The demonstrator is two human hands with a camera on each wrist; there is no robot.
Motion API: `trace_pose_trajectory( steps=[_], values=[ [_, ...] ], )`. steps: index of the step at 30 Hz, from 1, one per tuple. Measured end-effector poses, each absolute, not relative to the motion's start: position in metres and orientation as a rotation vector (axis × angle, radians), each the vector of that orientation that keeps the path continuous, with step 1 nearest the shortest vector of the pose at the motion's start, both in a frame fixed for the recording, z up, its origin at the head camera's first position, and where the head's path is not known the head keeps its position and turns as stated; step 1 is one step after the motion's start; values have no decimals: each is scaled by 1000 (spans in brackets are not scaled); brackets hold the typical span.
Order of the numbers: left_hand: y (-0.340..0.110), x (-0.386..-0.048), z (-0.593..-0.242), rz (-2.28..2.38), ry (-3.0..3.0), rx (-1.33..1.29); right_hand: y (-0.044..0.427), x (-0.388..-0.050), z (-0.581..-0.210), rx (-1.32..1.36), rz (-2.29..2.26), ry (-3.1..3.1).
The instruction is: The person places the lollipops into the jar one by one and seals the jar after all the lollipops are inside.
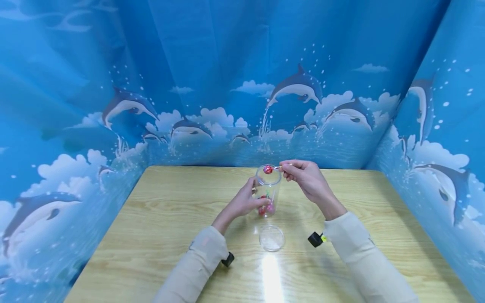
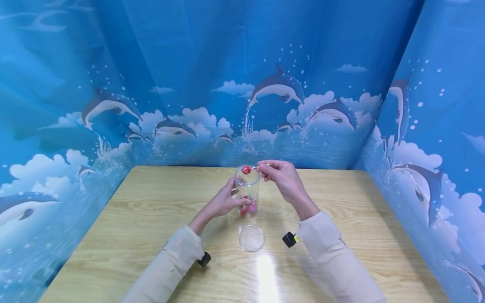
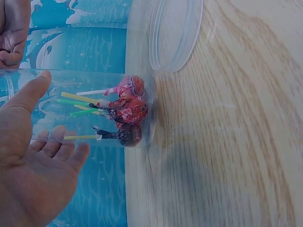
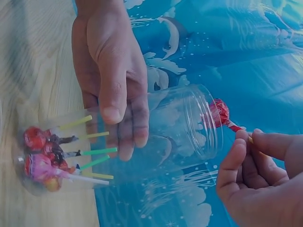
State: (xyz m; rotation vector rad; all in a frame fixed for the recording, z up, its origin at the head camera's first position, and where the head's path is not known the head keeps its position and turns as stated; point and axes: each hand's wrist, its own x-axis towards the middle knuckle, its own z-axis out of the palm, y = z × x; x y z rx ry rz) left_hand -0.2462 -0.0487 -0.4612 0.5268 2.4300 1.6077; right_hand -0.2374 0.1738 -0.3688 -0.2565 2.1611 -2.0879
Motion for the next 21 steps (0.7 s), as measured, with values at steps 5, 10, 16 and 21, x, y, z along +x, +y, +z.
trace_pose_trajectory(
  steps=[5,10,16,21],
  values=[
    [-49,-247,-462,1602,2419,516,169,-241,-363,-319,-1845,2426],
    [-50,-247,-462,1617,2420,538,163,-242,-357,-400,-1670,2603],
    [-50,-246,-461,1617,2412,541,158,-242,-353,-460,-1597,2650],
    [-50,-246,-460,1611,2411,542,157,-242,-351,-514,-1566,2640]
  ],
)
